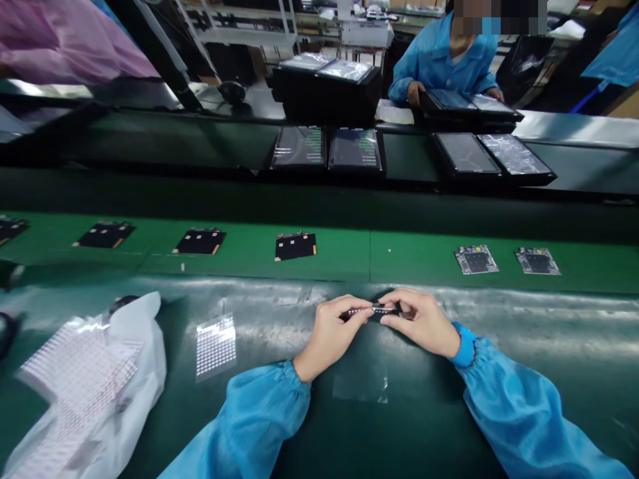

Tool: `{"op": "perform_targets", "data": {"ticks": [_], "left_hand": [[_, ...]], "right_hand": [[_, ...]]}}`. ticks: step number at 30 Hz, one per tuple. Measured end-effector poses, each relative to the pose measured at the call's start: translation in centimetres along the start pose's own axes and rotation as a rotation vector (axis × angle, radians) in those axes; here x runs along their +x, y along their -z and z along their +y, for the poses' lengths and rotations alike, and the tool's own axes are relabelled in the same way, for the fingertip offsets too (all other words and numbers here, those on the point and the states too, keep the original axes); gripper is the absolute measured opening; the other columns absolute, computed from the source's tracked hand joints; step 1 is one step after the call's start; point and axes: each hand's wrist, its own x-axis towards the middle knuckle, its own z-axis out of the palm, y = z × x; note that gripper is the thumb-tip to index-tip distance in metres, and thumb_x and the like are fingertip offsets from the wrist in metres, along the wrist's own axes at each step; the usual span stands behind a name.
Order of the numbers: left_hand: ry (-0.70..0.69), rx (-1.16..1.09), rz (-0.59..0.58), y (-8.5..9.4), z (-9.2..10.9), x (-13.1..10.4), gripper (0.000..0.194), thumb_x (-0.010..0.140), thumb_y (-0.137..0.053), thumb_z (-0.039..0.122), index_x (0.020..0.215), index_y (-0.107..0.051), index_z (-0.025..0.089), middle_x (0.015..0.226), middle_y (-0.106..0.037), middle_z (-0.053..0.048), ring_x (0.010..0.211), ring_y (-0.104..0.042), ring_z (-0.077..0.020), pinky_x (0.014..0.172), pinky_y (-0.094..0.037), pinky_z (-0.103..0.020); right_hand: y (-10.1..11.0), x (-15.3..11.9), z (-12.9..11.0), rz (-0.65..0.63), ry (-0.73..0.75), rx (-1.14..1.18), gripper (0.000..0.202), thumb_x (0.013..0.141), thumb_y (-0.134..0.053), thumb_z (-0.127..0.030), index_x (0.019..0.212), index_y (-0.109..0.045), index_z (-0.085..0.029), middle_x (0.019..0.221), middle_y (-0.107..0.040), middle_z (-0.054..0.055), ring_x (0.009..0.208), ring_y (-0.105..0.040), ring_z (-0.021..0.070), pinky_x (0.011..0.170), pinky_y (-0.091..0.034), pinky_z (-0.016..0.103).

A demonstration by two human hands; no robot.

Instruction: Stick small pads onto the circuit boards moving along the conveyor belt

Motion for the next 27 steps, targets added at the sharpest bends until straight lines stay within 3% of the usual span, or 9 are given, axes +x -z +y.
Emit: {"op": "perform_targets", "data": {"ticks": [5, 9, 13, 16, 20, 24, 27], "left_hand": [[-0.025, 0.022, 0.023, 0.2, -0.3, 0.2, 0.011, 0.085, -0.07, 0.022, 0.081, -0.08, 0.02, 0.068, -0.076, -0.001, 0.057, -0.069, -0.0141, 0.056, -0.051, -0.022], [-0.06, 0.024, 0.035, 0.3, -0.6, 0.6, 0.012, 0.085, -0.069, 0.025, 0.079, -0.079, 0.021, 0.064, -0.074, 0.0, 0.053, -0.068, -0.0136, 0.053, -0.051, -0.02], [-0.064, 0.027, 0.033, 0.4, -0.7, 0.7, 0.015, 0.085, -0.068, 0.028, 0.079, -0.079, 0.021, 0.066, -0.075, -0.001, 0.053, -0.068, -0.0138, 0.053, -0.052, -0.02], [-0.052, 0.045, 0.038, 0.4, -0.7, 0.6, 0.016, 0.085, -0.068, 0.03, 0.078, -0.079, 0.02, 0.064, -0.075, -0.001, 0.053, -0.068, -0.0143, 0.052, -0.052, -0.021], [-0.046, 0.057, 0.034, 0.4, -0.6, 0.5, 0.016, 0.085, -0.067, 0.029, 0.078, -0.079, 0.02, 0.063, -0.074, -0.001, 0.053, -0.067, -0.0146, 0.051, -0.051, -0.021], [-0.049, 0.064, 0.04, 0.3, -0.4, 0.4, 0.016, 0.085, -0.067, 0.026, 0.076, -0.078, 0.021, 0.061, -0.072, -0.001, 0.053, -0.066, -0.0144, 0.052, -0.049, -0.021], [-0.046, 0.072, 0.049, 0.3, -0.2, 0.3, 0.015, 0.084, -0.067, 0.024, 0.076, -0.078, 0.02, 0.061, -0.072, -0.001, 0.053, -0.065, -0.014, 0.053, -0.048, -0.021]], "right_hand": [[0.8, 0.5, -0.1, 0.081, 0.005, 0.041, 0.017, 0.092, -0.065, -0.033, 0.092, -0.073, -0.019, 0.081, -0.061, 0.003, 0.064, -0.051, 0.0132, 0.058, -0.04, 0.026], [1.3, 1.1, 0.3, 0.236, 0.042, 0.173, 0.04, 0.105, -0.042, -0.041, 0.088, -0.069, -0.018, 0.084, -0.061, 0.005, 0.07, -0.056, 0.0148, 0.067, -0.047, 0.029], [1.6, 1.2, 0.3, 0.303, 0.076, 0.006, 0.047, 0.108, -0.034, -0.045, 0.089, -0.069, -0.018, 0.089, -0.064, 0.007, 0.082, -0.061, 0.0178, 0.08, -0.048, 0.032], [1.7, 1.1, 0.4, 0.256, 0.033, -0.074, 0.05, 0.106, -0.036, -0.051, 0.086, -0.068, -0.018, 0.08, -0.063, 0.006, 0.074, -0.061, 0.017, 0.075, -0.049, 0.031], [1.4, 1.2, 1.4, 0.282, -0.154, 0.181, 0.054, 0.1, -0.043, -0.063, 0.083, -0.063, -0.016, 0.066, -0.06, 0.002, 0.052, -0.057, 0.0129, 0.051, -0.044, 0.026], [0.9, 1.7, 2.6, 0.29, -0.228, 0.498, 0.053, 0.094, -0.054, -0.066, 0.082, -0.063, -0.015, 0.062, -0.065, 0.004, 0.053, -0.063, 0.0153, 0.055, -0.05, 0.027], [0.9, 1.9, 3.0, 0.301, -0.247, 0.603, 0.047, 0.082, -0.074, -0.061, 0.082, -0.065, -0.015, 0.073, -0.07, 0.006, 0.059, -0.066, 0.0156, 0.059, -0.054, 0.028]]}}
